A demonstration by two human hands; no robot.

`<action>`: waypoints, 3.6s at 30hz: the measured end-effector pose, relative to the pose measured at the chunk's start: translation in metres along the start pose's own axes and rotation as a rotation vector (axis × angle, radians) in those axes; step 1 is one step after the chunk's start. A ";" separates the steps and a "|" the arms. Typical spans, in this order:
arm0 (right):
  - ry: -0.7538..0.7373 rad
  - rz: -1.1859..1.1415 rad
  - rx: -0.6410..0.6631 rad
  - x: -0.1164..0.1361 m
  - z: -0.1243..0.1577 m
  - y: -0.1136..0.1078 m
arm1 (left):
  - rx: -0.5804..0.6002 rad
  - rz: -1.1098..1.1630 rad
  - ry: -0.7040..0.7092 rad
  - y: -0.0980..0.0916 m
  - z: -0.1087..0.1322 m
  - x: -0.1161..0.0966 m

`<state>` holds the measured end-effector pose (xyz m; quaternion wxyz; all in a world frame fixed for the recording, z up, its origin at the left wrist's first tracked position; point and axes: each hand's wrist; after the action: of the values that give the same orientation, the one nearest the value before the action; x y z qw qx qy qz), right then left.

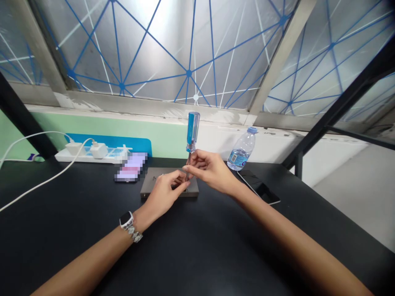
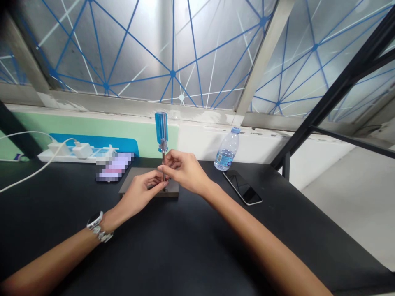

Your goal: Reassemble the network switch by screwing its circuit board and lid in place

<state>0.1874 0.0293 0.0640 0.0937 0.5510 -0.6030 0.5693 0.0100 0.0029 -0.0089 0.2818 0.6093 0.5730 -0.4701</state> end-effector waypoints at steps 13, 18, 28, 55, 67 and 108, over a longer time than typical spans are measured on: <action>-0.009 -0.023 -0.018 -0.004 0.001 -0.002 | 0.168 -0.339 0.125 -0.020 0.001 -0.008; 0.003 -0.085 -0.153 -0.006 -0.002 -0.003 | 0.301 -0.508 0.212 -0.040 0.003 -0.003; 0.021 -0.127 -0.297 -0.007 0.006 -0.012 | 0.438 -0.740 0.354 -0.037 0.009 -0.011; 0.252 -0.505 -0.452 -0.046 0.064 0.013 | 0.508 -0.846 0.081 -0.022 -0.035 -0.005; 0.233 -0.540 -0.463 -0.043 0.064 0.013 | 0.311 -0.987 -0.031 -0.023 -0.034 0.000; -0.074 0.137 -0.377 -0.036 -0.024 0.013 | 0.299 -0.773 0.092 -0.028 -0.005 0.017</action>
<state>0.1787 0.0648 0.0381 0.1340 0.5020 -0.7380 0.4306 -0.0172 0.0196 -0.0163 -0.0329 0.4037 0.6971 -0.5916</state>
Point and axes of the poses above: each hand's wrist, its own z-axis away from the middle knuckle, its own y-axis out of the palm, x = y × z, and after that the axes turned 10 degrees about z, right-handed
